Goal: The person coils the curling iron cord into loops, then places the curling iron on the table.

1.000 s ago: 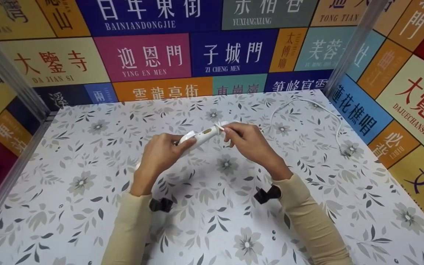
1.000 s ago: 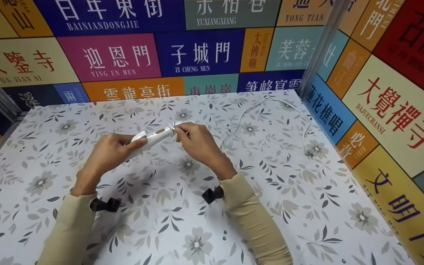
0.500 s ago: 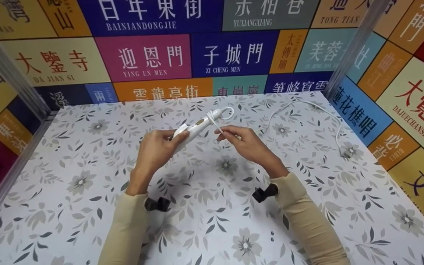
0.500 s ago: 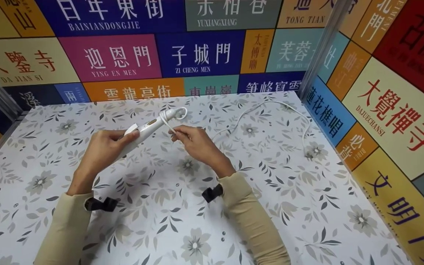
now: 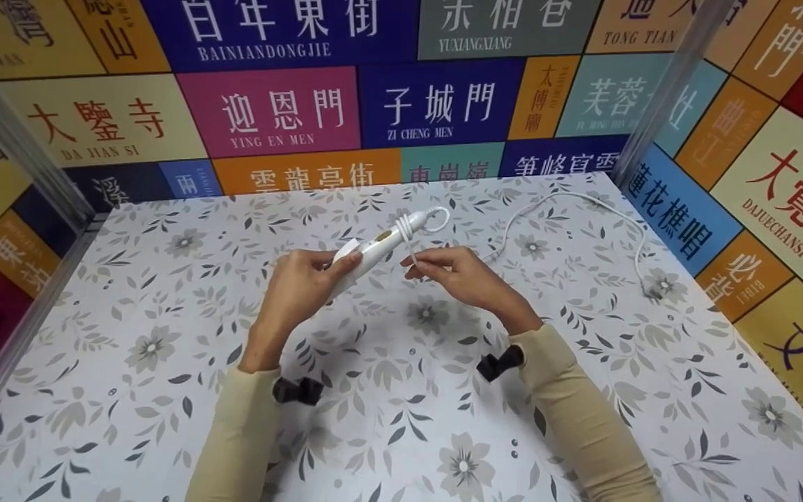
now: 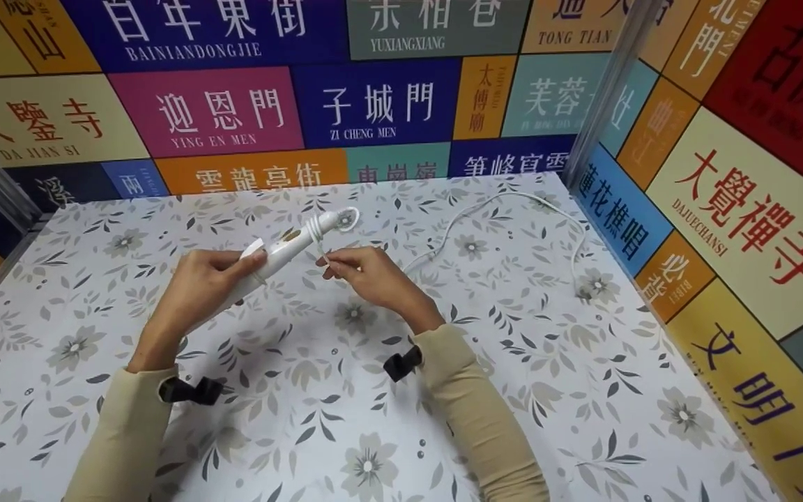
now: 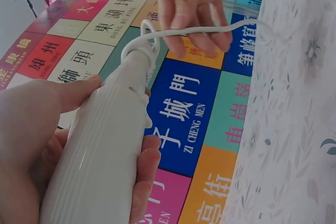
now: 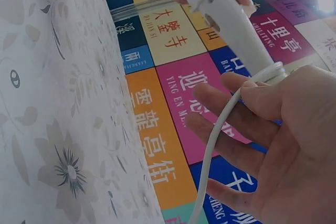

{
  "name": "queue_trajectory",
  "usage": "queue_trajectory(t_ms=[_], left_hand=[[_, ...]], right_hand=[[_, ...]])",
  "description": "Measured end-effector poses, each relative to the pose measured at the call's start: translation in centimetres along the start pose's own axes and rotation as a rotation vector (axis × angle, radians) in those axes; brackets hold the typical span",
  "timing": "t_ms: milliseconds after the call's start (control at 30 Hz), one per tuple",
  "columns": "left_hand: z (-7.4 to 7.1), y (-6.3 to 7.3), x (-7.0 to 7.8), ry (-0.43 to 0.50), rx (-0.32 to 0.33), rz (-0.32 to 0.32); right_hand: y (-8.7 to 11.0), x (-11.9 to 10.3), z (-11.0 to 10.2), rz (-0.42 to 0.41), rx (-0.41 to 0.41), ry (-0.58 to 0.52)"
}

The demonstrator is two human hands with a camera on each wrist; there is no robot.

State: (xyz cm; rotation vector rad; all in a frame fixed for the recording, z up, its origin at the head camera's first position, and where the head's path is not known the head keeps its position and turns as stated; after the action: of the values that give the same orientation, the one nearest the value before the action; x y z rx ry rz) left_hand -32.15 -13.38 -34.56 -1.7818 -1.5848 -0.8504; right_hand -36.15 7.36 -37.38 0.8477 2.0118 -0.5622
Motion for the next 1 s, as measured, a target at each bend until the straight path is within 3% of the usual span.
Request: queue_trajectory(t_ms=[267,533,700,833,1000], left_hand=[[0.1,0.0,0.2,0.060,-0.064,0.044],[0.8,0.1,0.3,0.014,-0.143,0.055],[1.5,0.2,0.8,-0.054,-0.206,0.105],[2.4,0.4,0.8,-0.054,-0.281,0.125],[3.4,0.7,1.4,-0.072,-0.347,0.196]], right_hand=[[0.1,3.7,-1.5,0.130,0.036,0.035],[1.3,5.8,-5.1,0.232,0.240,0.015],[2.2,5.1,-6.7,0.211,0.336,-0.081],[2.4,4.2,-6.8,0.183,0.321,-0.143],[2.5,3.4,-5.9,0.184,0.222,-0.183]])
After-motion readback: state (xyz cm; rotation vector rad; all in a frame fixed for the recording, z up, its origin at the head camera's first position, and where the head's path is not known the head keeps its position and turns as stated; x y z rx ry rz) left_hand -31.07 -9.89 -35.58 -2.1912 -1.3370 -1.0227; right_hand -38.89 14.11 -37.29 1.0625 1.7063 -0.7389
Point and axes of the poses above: each hand's wrist, its own y-axis away from the middle knuckle, its own z-axis out of the palm, x = y × z, the point moved 10 cm from there along -y, towards the middle knuckle, and after that the axes turned 8 degrees about -x, right-handed, at the moved point
